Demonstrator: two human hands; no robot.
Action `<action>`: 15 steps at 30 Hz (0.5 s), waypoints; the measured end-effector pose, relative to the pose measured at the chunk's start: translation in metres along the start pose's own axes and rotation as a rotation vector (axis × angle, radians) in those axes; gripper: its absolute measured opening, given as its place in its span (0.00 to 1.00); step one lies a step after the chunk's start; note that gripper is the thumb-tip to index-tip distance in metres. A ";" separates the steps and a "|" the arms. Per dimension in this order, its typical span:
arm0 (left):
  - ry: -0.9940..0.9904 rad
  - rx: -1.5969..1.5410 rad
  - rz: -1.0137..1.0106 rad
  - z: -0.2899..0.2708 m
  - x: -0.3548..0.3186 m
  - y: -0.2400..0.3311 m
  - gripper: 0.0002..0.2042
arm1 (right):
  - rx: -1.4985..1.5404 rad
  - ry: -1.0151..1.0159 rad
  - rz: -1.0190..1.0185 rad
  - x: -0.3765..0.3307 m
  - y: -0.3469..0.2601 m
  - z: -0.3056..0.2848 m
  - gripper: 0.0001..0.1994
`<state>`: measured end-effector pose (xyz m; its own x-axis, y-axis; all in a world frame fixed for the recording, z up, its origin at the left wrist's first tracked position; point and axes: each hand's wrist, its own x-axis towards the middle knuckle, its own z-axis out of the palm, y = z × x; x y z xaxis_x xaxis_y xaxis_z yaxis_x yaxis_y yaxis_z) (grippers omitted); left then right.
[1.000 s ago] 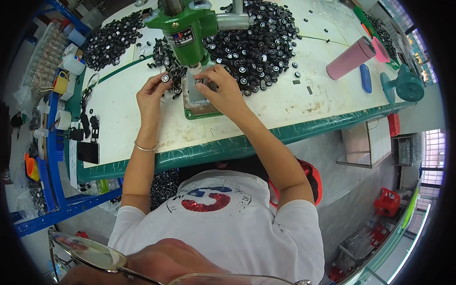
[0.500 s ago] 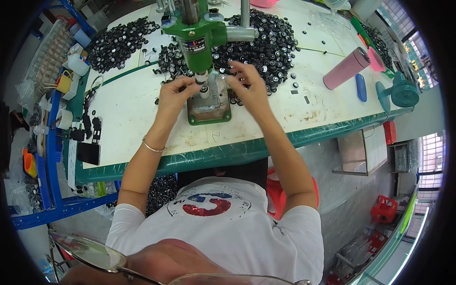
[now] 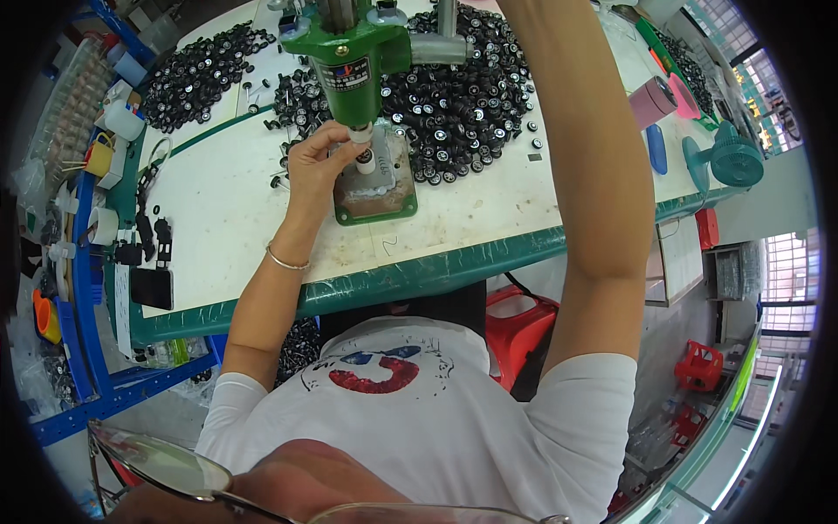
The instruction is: The person uses a green manual press machine to assemble small black and silver metal components. They repeatedly pick up a black part and a silver part, place them into the press die, and pull the lever to press them together. The finished assemblies are placed into a pile on the table.
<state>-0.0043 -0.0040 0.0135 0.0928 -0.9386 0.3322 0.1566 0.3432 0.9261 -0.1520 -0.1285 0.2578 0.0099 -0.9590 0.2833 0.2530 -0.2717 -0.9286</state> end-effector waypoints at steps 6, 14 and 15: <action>0.004 0.102 0.058 -0.010 -0.003 -0.003 0.05 | 0.137 -0.083 -0.153 0.003 0.019 0.001 0.11; 0.004 0.129 0.041 -0.004 -0.002 -0.003 0.04 | 0.158 -0.249 -0.560 -0.048 0.000 -0.010 0.13; 0.015 0.151 0.051 -0.009 -0.005 -0.005 0.04 | 0.180 -0.274 -0.600 -0.055 0.002 -0.008 0.13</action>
<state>0.0030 -0.0005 0.0060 0.1121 -0.9190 0.3779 0.0021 0.3806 0.9248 -0.1594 -0.0769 0.2384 0.0565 -0.5853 0.8089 0.4475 -0.7094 -0.5445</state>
